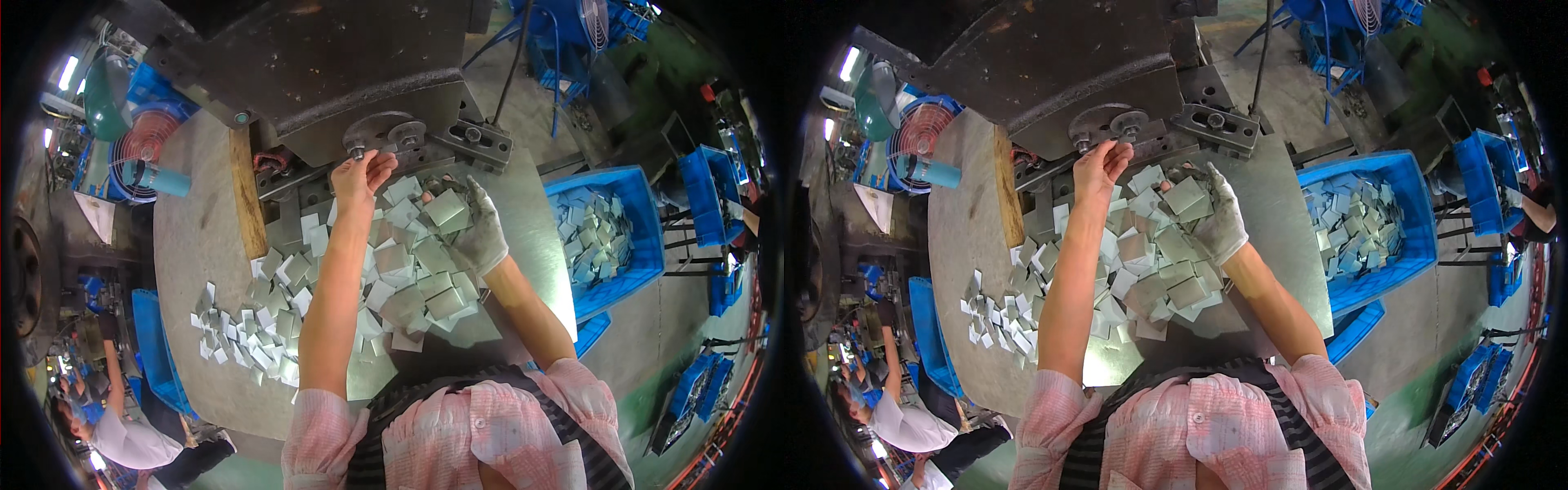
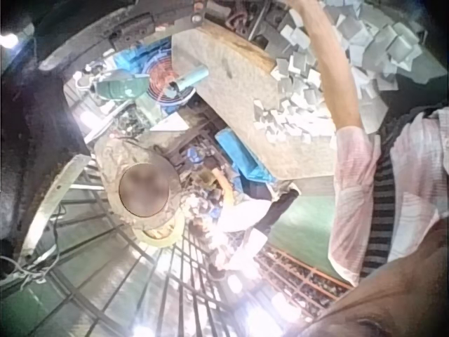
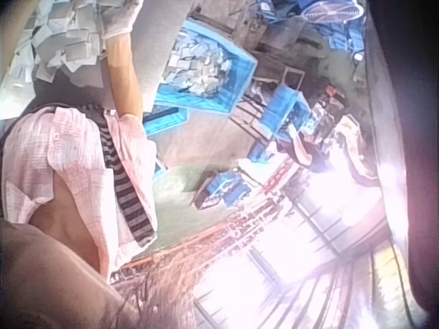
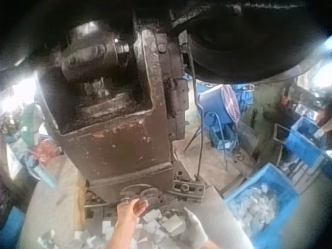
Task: The person feeds small square metal plates into a manual punch press for stamping by hand, wearing gloves.
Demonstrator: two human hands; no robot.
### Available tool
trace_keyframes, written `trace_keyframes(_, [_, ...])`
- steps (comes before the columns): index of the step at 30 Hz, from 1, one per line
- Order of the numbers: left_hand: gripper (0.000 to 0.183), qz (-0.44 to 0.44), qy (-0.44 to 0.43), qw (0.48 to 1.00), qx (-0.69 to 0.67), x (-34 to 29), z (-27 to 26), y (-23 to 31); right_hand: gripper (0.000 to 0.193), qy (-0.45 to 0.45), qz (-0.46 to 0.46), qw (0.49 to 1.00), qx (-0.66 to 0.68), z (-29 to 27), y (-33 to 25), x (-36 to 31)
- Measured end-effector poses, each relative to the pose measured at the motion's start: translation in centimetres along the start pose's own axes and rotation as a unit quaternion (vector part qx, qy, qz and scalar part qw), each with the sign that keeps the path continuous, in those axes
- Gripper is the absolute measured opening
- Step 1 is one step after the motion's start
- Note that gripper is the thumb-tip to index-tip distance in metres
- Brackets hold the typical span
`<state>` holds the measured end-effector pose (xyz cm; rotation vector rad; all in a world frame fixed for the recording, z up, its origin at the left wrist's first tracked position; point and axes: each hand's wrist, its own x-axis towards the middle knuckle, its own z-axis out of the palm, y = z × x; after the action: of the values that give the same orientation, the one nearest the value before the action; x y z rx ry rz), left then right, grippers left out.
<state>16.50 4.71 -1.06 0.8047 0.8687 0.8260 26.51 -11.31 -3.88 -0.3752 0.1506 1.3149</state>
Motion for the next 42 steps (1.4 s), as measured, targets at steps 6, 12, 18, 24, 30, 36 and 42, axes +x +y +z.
trace_keyframes(6, [0.021, 0.042, -0.131, 0.93, 0.34, -5.4, -2.2, 1.2, 0.045, -0.026, 0.04, 0.999, 0.0, 1.4, 0.8, 0.0])
trace_keyframes(12, [0.037, 0.283, -0.128, 0.624, 0.717, -11.7, -6.2, -0.3, 0.033, -0.088, -0.056, 0.904, -0.415, 0.9, 1.1, 0.4])
trace_keyframes(18, [0.039, 0.224, -0.137, 0.669, 0.695, -10.6, -6.7, -0.7, 0.041, -0.087, -0.191, 0.776, -0.595, 0.5, 0.1, -1.3])
trace_keyframes(24, [0.035, 0.315, -0.137, 0.615, 0.709, -8.3, -6.8, 0.1, 0.046, -0.087, -0.157, 0.836, -0.519, 0.3, 0.4, -0.7])
trace_keyframes(30, [0.026, 0.175, -0.145, 0.773, 0.593, -8.4, -6.8, 0.5, 0.045, -0.102, -0.174, 0.818, -0.538, 0.1, 0.3, -1.0])
trace_keyframes(36, [0.018, 0.079, -0.016, 0.99, 0.112, -5.3, -3.7, 1.0, 0.036, -0.113, -0.154, 0.825, -0.532, -0.1, 0.4, -0.6])
trace_keyframes(42, [0.024, 0.062, 0.071, 0.995, -0.038, -1.2, 0.4, -1.0, 0.036, -0.105, -0.132, 0.947, -0.275, -0.3, 0.9, -0.3])
